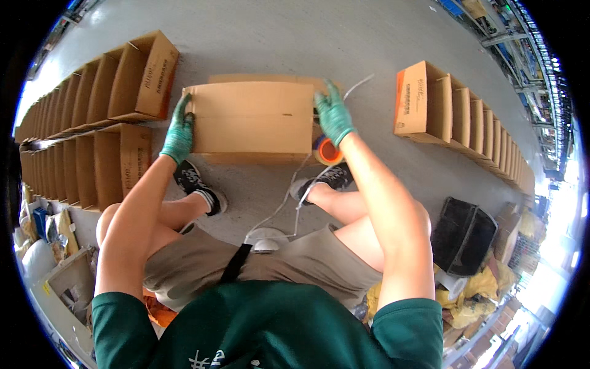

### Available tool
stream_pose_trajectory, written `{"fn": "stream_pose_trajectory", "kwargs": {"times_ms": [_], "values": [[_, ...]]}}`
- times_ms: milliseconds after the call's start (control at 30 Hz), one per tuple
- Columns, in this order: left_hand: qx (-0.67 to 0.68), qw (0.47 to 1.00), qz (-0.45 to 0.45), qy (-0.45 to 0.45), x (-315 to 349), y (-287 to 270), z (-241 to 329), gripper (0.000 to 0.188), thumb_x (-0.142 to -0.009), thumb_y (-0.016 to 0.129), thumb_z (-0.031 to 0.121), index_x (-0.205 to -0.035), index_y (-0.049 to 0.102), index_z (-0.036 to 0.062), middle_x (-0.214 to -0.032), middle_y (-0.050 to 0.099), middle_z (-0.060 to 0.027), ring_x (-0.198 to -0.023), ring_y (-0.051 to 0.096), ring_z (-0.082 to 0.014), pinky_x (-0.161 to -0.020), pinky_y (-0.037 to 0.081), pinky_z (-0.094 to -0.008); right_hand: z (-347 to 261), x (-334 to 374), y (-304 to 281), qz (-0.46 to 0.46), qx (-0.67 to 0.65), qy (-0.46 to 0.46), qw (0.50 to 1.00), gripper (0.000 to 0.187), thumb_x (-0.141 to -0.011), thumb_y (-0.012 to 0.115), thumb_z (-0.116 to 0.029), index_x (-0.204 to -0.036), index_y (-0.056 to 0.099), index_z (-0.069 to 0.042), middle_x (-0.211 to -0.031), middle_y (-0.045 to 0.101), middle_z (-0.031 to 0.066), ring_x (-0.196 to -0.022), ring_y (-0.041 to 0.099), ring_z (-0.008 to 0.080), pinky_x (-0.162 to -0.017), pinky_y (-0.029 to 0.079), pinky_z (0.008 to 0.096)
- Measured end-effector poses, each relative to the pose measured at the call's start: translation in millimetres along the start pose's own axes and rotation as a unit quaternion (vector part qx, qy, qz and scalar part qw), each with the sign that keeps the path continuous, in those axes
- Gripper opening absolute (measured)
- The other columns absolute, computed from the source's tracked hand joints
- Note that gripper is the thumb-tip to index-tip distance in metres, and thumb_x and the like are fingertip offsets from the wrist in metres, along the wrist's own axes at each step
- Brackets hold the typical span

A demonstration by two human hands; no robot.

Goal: The person sits on the floor and repeatedly tapes cardboard boxes using a handheld tape dispenser. They fold the flaps of each box, apply tape to seal it, and then move the finished box aside to process the next one from a nearby stack.

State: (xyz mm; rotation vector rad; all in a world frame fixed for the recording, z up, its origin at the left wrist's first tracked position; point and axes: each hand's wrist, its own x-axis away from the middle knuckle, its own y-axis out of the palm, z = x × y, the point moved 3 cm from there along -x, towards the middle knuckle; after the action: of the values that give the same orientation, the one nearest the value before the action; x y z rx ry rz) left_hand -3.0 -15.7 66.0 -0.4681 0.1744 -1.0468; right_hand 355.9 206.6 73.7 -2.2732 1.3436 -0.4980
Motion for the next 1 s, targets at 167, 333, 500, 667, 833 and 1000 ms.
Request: {"fn": "stream_pose_trajectory", "kwargs": {"times_ms": [167, 333, 500, 667, 833, 1000], "values": [[-0.03, 0.999, 0.011, -0.024, 7, -9, 3, 0.051, -0.104, 0.041, 0.003, -0.151, 0.037, 0.0204, -0.155, 0.036, -0.0141, -0.141, 0.038, -0.0291, -0.12, 0.029, -0.0374, 73, 8, -4, -0.273, 0.309, 0.103, 0.905, 0.042, -0.098, 0.055, -0.032, -0.133, 0.058, -0.009, -0.128, 0.064, 0.0185, -0.116, 0.062, 0.0348, -0.097, 0.05, 0.0415], [-0.019, 1.0, -0.001, -0.008, 2, 5, 10, 0.05, -0.104, 0.042, 0.004, -0.151, 0.037, 0.0204, -0.155, 0.036, -0.014, -0.14, 0.039, -0.0298, -0.12, 0.03, -0.0367, 211, 55, 76, -0.254, 0.432, 0.084, 0.861, 0.045, -0.1, 0.044, -0.036, -0.14, 0.052, -0.017, -0.141, 0.056, 0.0155, -0.124, 0.056, 0.0358, -0.101, 0.048, 0.0423], [-0.02, 1.0, -0.011, 0.006, -1, 9, 15, 0.05, -0.104, 0.042, 0.005, -0.152, 0.036, 0.0203, -0.154, 0.037, -0.015, -0.139, 0.041, -0.0306, -0.119, 0.032, -0.0378, 227, 52, 55, -0.075, 0.138, 0.126, 0.98, 0.039, -0.095, 0.06, -0.031, -0.13, 0.059, -0.014, -0.119, 0.068, 0.012, -0.108, 0.065, 0.0282, -0.092, 0.05, 0.0375], [-0.058, 0.998, 0.007, -0.019, 8, -4, 10, 0.049, -0.104, 0.042, 0.006, -0.151, 0.037, 0.0194, -0.154, 0.037, -0.0145, -0.139, 0.041, -0.0327, -0.119, 0.033, -0.039, 49, -18, -29, 0.068, -0.15, 0.082, 0.983, 0.032, -0.09, 0.066, -0.018, -0.12, 0.065, -0.01, -0.112, 0.068, 0.005, -0.099, 0.064, 0.0155, -0.088, 0.052, 0.0325], [-0.025, 1.0, 0.002, -0.014, 6, 1, 16, 0.05, -0.103, 0.042, 0.005, -0.151, 0.037, 0.0202, -0.156, 0.035, -0.0141, -0.14, 0.04, -0.0324, -0.12, 0.033, -0.0383, -136, -21, -69, -0.05, -0.178, -0.03, 0.982, 0.045, -0.09, 0.071, -0.037, -0.124, 0.067, -0.007, -0.103, 0.068, 0.0033, -0.093, 0.064, 0.0135, -0.085, 0.053, 0.0284], [-0.065, 0.998, 0.002, -0.007, 6, 1, 14, 0.051, -0.103, 0.043, 0.004, -0.151, 0.038, 0.0215, -0.157, 0.034, -0.0131, -0.139, 0.04, -0.033, -0.12, 0.032, -0.0387, -170, -12, -15, -0.234, -0.091, -0.062, 0.966, 0.047, -0.086, 0.078, -0.042, -0.118, 0.071, -0.008, -0.097, 0.071, 0.0044, -0.086, 0.065, 0.0119, -0.072, 0.056, 0.026]]}}
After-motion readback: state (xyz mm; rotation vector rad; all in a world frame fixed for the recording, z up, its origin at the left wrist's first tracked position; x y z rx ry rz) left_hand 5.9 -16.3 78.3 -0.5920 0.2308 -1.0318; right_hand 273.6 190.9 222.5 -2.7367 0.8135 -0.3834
